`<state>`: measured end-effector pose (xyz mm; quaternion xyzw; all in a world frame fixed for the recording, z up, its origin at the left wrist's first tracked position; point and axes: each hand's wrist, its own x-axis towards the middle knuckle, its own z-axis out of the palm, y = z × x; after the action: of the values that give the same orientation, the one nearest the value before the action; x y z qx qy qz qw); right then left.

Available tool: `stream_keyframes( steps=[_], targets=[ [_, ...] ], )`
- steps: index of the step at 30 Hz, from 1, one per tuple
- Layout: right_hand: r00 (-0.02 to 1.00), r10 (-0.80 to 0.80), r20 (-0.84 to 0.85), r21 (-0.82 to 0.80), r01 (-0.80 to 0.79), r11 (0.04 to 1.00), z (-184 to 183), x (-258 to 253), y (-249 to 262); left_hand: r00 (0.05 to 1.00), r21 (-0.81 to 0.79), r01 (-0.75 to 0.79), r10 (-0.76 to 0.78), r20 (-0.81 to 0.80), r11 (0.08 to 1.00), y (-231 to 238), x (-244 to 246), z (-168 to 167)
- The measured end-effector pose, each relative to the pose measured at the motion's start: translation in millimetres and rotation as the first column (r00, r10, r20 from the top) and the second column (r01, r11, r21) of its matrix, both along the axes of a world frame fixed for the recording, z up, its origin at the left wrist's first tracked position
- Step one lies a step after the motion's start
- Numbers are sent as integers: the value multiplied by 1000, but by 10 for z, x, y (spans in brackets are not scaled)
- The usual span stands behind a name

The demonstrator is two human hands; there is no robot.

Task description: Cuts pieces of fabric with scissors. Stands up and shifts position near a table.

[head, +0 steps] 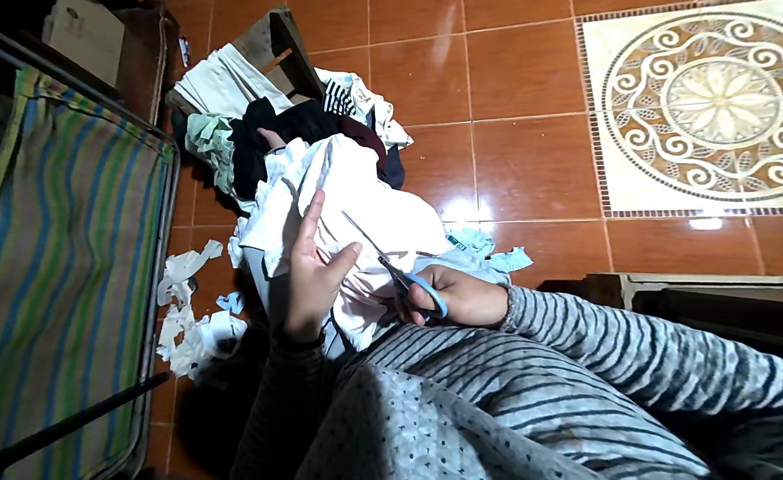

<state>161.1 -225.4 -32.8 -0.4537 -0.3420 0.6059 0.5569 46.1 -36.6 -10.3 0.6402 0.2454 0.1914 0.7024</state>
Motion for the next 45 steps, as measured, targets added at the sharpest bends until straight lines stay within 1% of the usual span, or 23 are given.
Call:
stream_keyframes(
  steps=[3, 5, 10, 15, 19, 22, 24, 26, 28, 34, 36, 40, 43, 45],
  targets=[
    [999, 37, 12, -98, -36, 995, 52, 4, 4, 993, 80, -108, 112, -42, 991, -6, 11, -11],
    [998, 57, 12, -109, -56, 992, 65, 9, 22, 986, 85, -147, 152, -61, 986, -14, 26, -15],
    [999, 37, 6, -81, -36, 996, 59, -12, 79, 991, -11, -117, 116, -66, 993, -84, 43, 15],
    [996, -29, 83, 34, 26, 999, -9, -69, 87, 992, -4, -119, 119, -50, 993, -108, 44, -14],
    [995, -84, 60, 74, 79, 994, -37, -102, 75, 991, -8, -128, 128, -36, 992, -109, 40, -25],
    [997, -57, 52, 10, 57, 998, 12, -94, 77, 992, -4, -122, 122, -32, 992, -123, 40, -29],
    [1000, -27, 13, -79, 28, 996, 67, -72, 90, 995, 13, -98, 99, -20, 995, -152, 33, -50],
    [999, -29, -27, -118, 26, 993, 90, -59, 109, 996, 2, -83, 83, -11, 997, -187, 26, -65],
    [999, -41, -36, -113, 37, 993, 78, -63, 117, 997, -7, -82, 82, -11, 997, -203, 21, -69],
    [994, -102, -39, -32, 101, 994, 18, -117, 115, 996, 12, -88, 88, -8, 996, -202, -1, -99],
    [993, -105, -55, -55, 102, 993, 36, -113, 120, 996, -3, -85, 85, 2, 996, -208, -3, -99],
    [985, -127, -115, -173, 106, 979, 118, -86, 156, 999, -5, -41, 41, 7, 999, -255, -22, -82],
    [976, -165, -143, -174, 139, 975, 109, -81, 180, 999, 6, -32, 32, 33, 999, -279, -40, -92],
    [979, -159, -131, -158, 137, 978, 92, -79, 175, 999, 21, -35, 35, 29, 999, -277, -56, -98]
  ],
)
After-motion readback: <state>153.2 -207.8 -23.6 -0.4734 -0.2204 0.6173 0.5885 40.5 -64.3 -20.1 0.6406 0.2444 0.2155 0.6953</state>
